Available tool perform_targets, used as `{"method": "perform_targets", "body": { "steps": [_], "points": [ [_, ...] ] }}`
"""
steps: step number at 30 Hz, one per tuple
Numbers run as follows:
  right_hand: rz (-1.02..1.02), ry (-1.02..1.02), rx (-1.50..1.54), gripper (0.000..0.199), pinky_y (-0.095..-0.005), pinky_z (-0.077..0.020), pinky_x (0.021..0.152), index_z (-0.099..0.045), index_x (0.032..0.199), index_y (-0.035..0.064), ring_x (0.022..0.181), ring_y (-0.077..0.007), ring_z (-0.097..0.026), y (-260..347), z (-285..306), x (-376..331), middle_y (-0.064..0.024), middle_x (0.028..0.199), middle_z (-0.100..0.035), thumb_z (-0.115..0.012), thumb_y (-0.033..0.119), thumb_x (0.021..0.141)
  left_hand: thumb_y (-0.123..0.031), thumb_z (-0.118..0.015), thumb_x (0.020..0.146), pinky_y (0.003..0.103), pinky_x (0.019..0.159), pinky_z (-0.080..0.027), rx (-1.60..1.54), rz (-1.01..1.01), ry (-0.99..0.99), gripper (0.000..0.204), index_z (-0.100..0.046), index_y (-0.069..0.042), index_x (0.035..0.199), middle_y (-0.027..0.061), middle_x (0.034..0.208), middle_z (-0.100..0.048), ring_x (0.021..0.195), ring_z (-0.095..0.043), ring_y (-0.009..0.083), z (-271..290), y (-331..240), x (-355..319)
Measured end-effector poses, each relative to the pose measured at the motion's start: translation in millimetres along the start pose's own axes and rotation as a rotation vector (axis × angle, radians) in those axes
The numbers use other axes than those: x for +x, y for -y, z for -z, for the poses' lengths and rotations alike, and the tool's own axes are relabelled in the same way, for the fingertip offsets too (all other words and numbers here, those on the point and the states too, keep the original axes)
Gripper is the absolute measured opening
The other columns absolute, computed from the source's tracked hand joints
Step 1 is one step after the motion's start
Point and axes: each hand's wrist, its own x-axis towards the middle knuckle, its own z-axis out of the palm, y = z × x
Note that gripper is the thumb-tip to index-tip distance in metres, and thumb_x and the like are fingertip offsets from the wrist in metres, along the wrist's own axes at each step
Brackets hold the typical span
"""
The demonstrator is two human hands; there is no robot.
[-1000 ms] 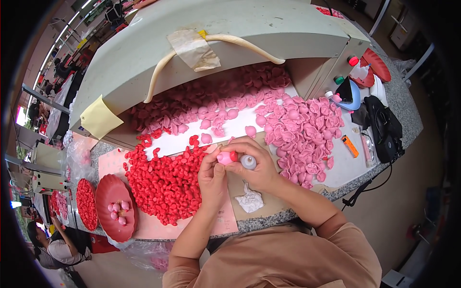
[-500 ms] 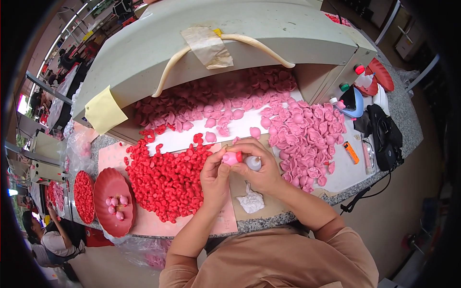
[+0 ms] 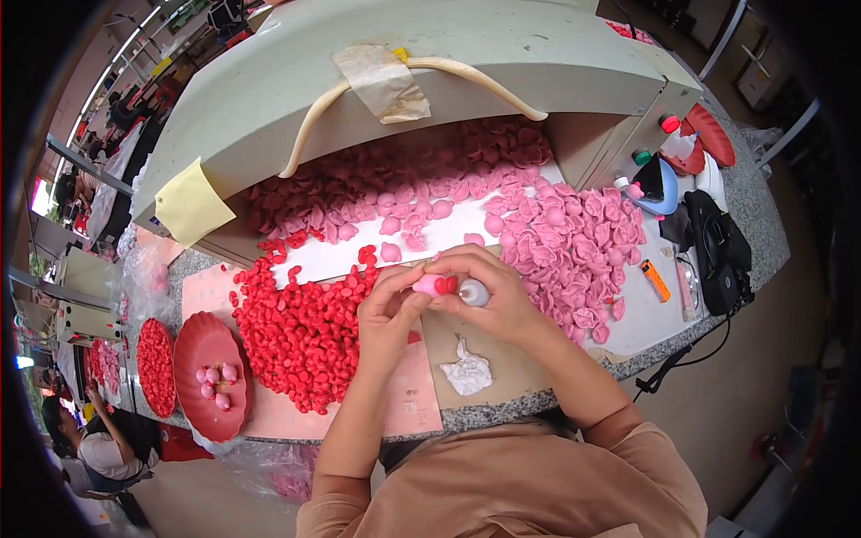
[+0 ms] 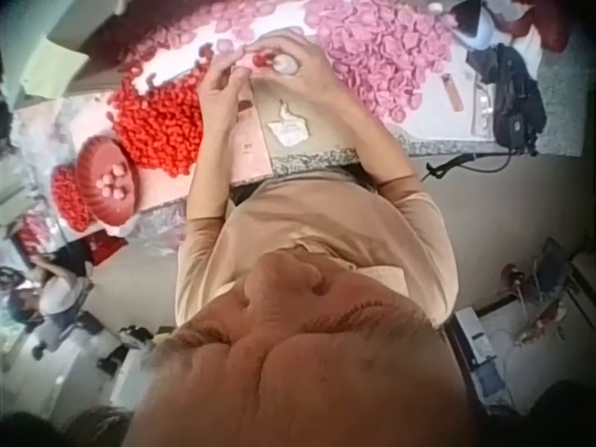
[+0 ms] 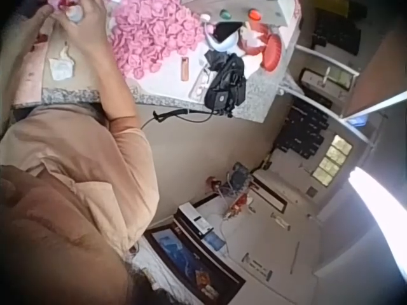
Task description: Applying glue to small pink plastic parts and joining them together at a factory workbench.
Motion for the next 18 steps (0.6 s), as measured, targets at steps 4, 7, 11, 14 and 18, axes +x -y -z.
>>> {"method": "perform_targets", "body": {
  "steps": [4, 7, 11, 14, 18],
  "points": [
    [-0.115, -0.081, 0.245, 0.036, -0.027, -0.0455, 0.077, -0.061, 0.103, 0.0033, 0.091, -0.0169, -0.056, -10.8, -7.0, -6.8, -0.0063, 0.101, -0.057, -0.075, 0.007, 0.07, -0.001, -0.06, 0.085, 0.028, 0.09, -0.044, -0.154, 0.063, 0.006, 0.035, -0.054, -0.003, 0.119, 0.006, 0.114, -0.054, 0.106, -0.053, 0.0149, 1.3, 10.9, -6.0],
    [0.081, -0.08, 0.018, 0.037, -0.0278, -0.0441, 0.081, -0.061, 0.103, 0.003, 0.094, -0.0169, -0.055, -6.9, -8.6, -0.3, -0.0061, 0.101, -0.057, -0.075, 0.006, 0.069, -0.002, -0.059, 0.086, 0.029, 0.091, -0.044, -0.458, 0.173, -0.098, 0.035, -0.053, -0.004, 0.12, 0.0072, 0.117, -0.054, 0.107, -0.053, 0.0157, -9.5, 13.0, -9.2],
    [0.081, -0.031, 0.08, 0.037, -0.0285, -0.043, 0.084, -0.061, 0.104, 0.0034, 0.096, -0.0172, -0.053, -9.7, -3.2, 0.3, -0.0064, 0.1, -0.057, -0.075, 0.005, 0.07, -0.004, -0.058, 0.087, 0.03, 0.092, -0.045, -0.317, 0.115, -0.047, 0.032, -0.053, -0.002, 0.119, 0.0086, 0.119, -0.055, 0.106, -0.054, 0.0168, -8.5, 9.2, -7.7],
    [0.039, 0.034, 0.115, 0.036, -0.0285, -0.0433, 0.084, -0.061, 0.105, 0.0037, 0.095, -0.0163, -0.053, -7.9, -2.5, 0.7, -0.006, 0.101, -0.056, -0.073, 0.004, 0.071, -0.004, -0.059, 0.087, 0.031, 0.092, -0.045, -0.296, 0.059, 0.009, 0.032, -0.052, -0.001, 0.119, 0.0095, 0.12, -0.054, 0.107, -0.055, 0.018, -4.4, 13.8, -8.0],
    [-0.03, 0.008, 0.251, 0.034, -0.0286, -0.0434, 0.084, -0.061, 0.105, 0.0032, 0.097, -0.0151, -0.052, -16.2, -3.7, -1.2, -0.0056, 0.104, -0.054, -0.072, 0.003, 0.073, -0.011, -0.061, 0.087, 0.031, 0.091, -0.046, -0.209, 0.089, -0.034, 0.035, -0.051, -0.003, 0.119, 0.0082, 0.114, -0.057, 0.105, -0.056, 0.0174, -3.5, 15.9, -5.7]
  ]
}}
